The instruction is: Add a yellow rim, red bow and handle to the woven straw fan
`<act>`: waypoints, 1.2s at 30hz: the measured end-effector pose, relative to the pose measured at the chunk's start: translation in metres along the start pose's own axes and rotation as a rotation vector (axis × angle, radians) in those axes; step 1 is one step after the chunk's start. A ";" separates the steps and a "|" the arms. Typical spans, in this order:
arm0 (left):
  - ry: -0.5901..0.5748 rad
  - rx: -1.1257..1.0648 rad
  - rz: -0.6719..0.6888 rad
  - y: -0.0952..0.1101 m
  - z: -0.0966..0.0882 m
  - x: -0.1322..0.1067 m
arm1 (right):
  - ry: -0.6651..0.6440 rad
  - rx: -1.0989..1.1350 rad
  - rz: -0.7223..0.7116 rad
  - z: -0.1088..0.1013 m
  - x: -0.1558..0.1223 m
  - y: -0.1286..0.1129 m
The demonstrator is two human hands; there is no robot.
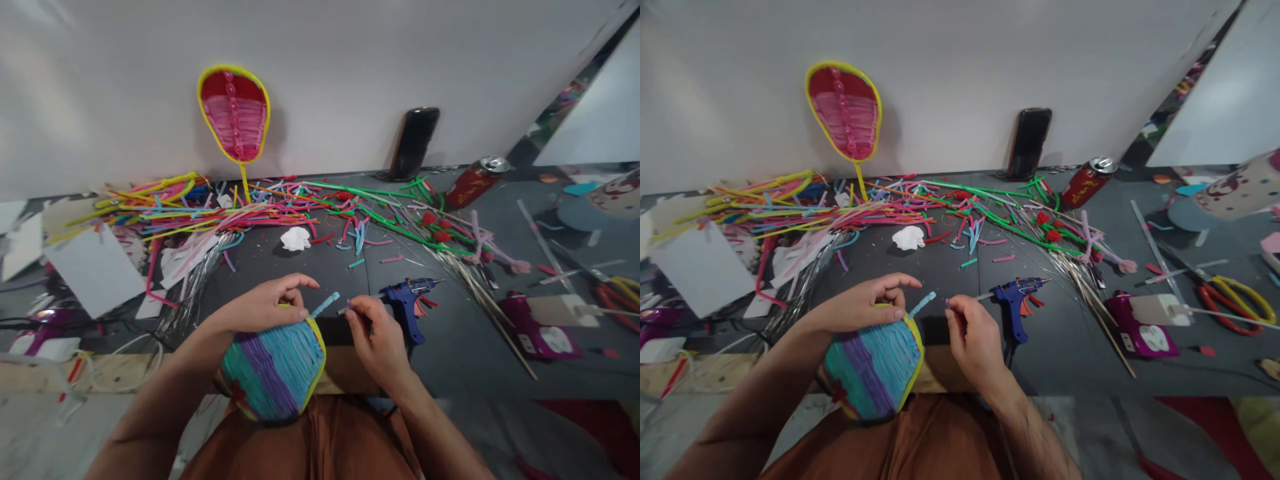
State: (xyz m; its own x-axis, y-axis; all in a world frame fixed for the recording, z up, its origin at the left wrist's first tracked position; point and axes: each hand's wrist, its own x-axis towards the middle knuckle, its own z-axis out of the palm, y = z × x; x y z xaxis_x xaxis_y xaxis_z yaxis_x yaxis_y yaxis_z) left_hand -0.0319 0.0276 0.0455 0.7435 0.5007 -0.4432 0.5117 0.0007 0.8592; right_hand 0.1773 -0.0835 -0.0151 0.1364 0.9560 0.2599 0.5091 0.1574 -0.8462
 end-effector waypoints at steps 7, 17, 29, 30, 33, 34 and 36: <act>0.009 0.024 -0.007 0.007 0.002 -0.003 | -0.073 0.431 0.295 0.007 -0.001 -0.002; 0.012 0.000 -0.018 0.016 0.005 -0.001 | -0.480 0.897 0.606 0.022 0.009 -0.024; 0.012 0.000 -0.010 0.014 0.006 -0.001 | -0.432 0.917 0.710 0.032 0.010 -0.028; 0.013 0.000 -0.009 0.014 0.006 -0.001 | -0.429 0.916 0.713 0.032 0.010 -0.028; 0.020 0.004 -0.008 0.014 0.007 0.000 | -0.422 0.910 0.708 0.032 0.011 -0.029; 0.024 0.005 -0.007 0.014 0.007 0.000 | -0.423 0.907 0.704 0.032 0.011 -0.029; 0.029 0.008 -0.008 0.015 0.008 0.000 | -0.424 0.899 0.696 0.031 0.012 -0.029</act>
State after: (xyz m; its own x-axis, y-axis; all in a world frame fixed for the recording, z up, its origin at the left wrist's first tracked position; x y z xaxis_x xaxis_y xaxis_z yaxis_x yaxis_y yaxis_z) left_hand -0.0207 0.0211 0.0562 0.7267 0.5257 -0.4421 0.5209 -0.0022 0.8536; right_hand 0.1375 -0.0687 -0.0019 -0.2290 0.8833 -0.4092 -0.3564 -0.4672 -0.8091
